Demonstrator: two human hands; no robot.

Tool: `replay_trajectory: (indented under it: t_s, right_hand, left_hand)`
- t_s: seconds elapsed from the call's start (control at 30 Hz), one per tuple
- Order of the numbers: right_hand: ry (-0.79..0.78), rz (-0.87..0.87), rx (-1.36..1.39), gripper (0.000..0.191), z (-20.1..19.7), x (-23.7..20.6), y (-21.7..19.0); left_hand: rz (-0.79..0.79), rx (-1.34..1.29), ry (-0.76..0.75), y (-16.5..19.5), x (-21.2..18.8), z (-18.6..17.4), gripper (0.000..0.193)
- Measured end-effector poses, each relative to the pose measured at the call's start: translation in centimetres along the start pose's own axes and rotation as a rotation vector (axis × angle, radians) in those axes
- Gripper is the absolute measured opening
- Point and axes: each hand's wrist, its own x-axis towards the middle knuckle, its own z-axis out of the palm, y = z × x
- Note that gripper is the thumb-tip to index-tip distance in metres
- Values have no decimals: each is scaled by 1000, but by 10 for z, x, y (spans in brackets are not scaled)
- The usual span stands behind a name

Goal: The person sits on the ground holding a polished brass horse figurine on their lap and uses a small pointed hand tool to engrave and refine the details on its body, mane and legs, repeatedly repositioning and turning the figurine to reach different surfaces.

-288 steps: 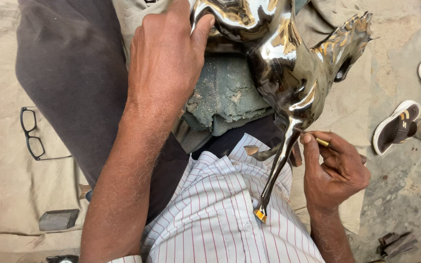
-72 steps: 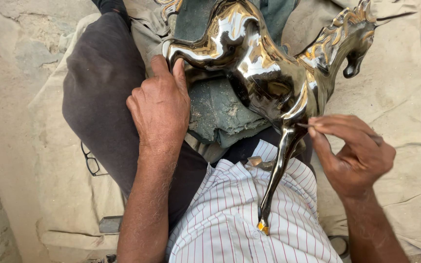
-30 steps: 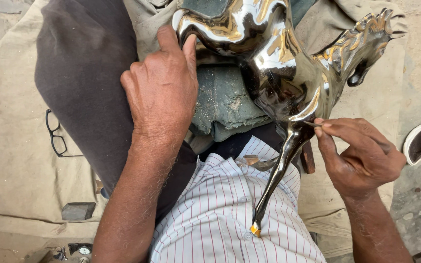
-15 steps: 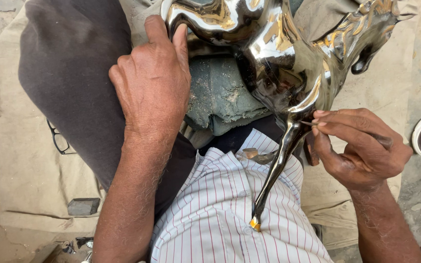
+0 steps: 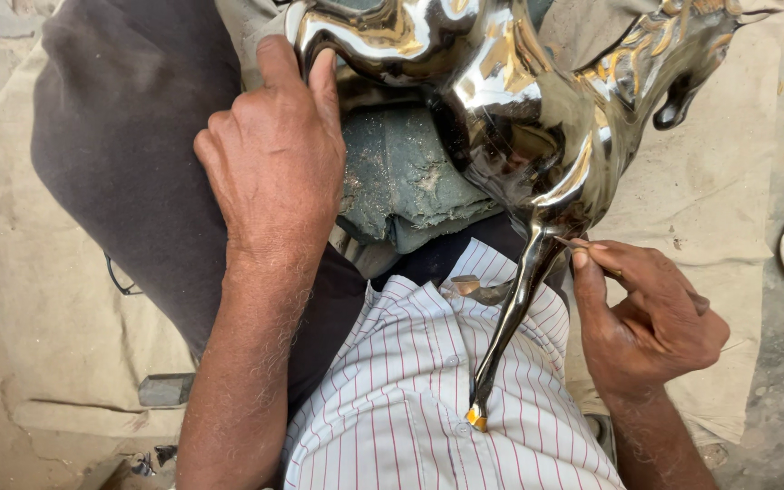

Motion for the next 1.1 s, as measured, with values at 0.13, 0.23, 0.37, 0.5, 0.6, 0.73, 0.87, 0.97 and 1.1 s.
replay_trajectory:
  t_s: [0.13,0.23,0.37,0.5,0.6,0.73,0.87,0.97,1.1]
  right_hand:
    - [24,31,-78,17,1,6,-8]
    - [12,25,-61,17,1,10,-16]
    - [0,51,-91,18,0,15,-18]
    - [-33,33,-131,18,-4,13,-11]
    - [-54,10,16,16,-6,8,-2]
    - [-61,-31,83,15,-6,4,10]
    - [-33,-6,58,16,-7,-1,17]
    - [41,137,43,16,-8,-10,16]
    - [41,138,263,13,-6,-27,15]
  left_hand:
    - [-21,-33,-37,1,2,-1,34]
    - [-25,-45,-53,1,2,-1,35]
    - [-8,-27,-34,0,1,1,37]
    - [-8,-37,-39,0,-2,3,35]
    - [-17,-84,-44,0,-2,4,35]
    - [0,-18,-6,1,-1,4,34]
    - [-11,-45,-16,2,0,3,34]
    - [-19,-42,-34,2,0,1,34]
    - [-37,-106,-55,2,1,-1,34]
